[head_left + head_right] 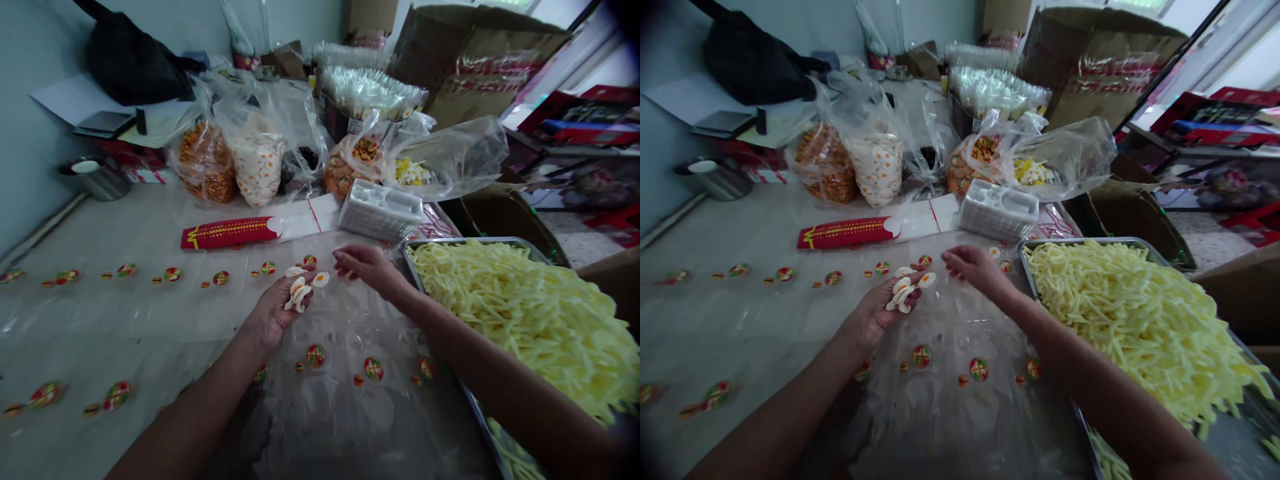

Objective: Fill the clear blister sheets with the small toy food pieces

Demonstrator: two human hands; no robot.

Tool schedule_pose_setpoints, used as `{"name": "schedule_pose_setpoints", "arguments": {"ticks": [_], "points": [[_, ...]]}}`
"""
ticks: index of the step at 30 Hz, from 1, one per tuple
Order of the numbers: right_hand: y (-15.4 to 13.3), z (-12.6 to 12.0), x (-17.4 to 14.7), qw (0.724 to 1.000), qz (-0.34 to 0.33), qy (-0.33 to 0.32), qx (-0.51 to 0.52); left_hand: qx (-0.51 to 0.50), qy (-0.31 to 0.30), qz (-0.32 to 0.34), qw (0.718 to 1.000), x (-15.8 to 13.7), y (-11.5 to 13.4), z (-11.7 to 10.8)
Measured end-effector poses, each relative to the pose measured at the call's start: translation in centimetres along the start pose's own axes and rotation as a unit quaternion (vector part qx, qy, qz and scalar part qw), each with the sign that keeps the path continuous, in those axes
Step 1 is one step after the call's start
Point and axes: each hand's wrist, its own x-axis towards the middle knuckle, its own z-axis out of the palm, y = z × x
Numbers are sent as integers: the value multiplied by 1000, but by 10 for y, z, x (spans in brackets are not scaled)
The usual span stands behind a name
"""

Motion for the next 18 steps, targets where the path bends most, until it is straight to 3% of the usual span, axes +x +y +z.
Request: {"name": "schedule_pose_setpoints", "arguments": {"ticks": [3, 8, 13, 18], "points": [[-17, 26, -18, 984, 60, -61, 158, -3, 2, 6, 1000, 0, -2, -1], [-29, 43, -10, 972, 90, -23, 214, -7, -12, -3, 1000, -7, 6, -15], [-30, 53, 22, 972, 79, -27, 221, 3, -22, -3, 1000, -11, 24, -35], [-40, 48, 76, 969, 127, -31, 209, 10, 29, 54, 998, -15, 48, -49]]}}
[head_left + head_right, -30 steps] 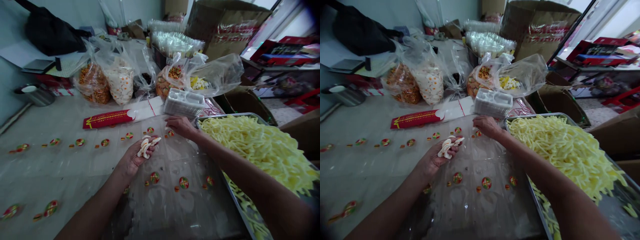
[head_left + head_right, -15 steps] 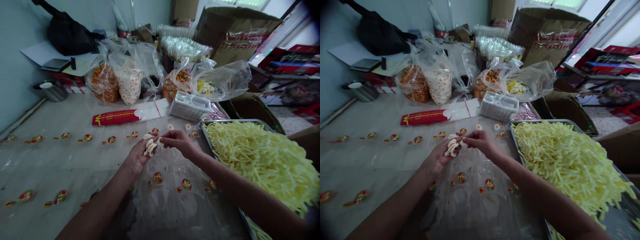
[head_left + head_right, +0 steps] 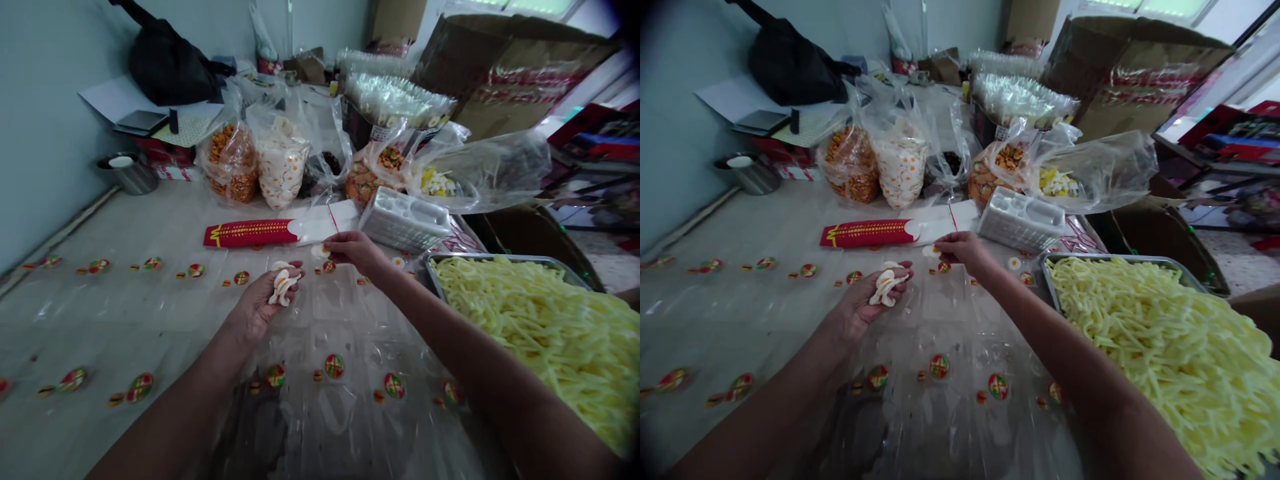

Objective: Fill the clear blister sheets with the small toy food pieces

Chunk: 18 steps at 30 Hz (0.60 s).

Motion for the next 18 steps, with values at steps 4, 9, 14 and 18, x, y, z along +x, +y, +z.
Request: {"name": "schedule_pose_setpoints", "arguments": {"ticks": [4, 9, 14, 18], "points": [[-8, 8, 14, 997, 28, -71, -8, 39, 23, 17, 999, 2, 12, 1], [6, 18, -2, 993, -35, -108, -31, 60, -17, 15, 998, 5, 11, 1], [3, -11, 10, 993, -78, 42, -78, -13, 2, -8, 1000, -11, 14, -20], [7, -22, 41, 982, -44, 30, -180, -56, 27, -21, 998, -21, 21, -29]]}}
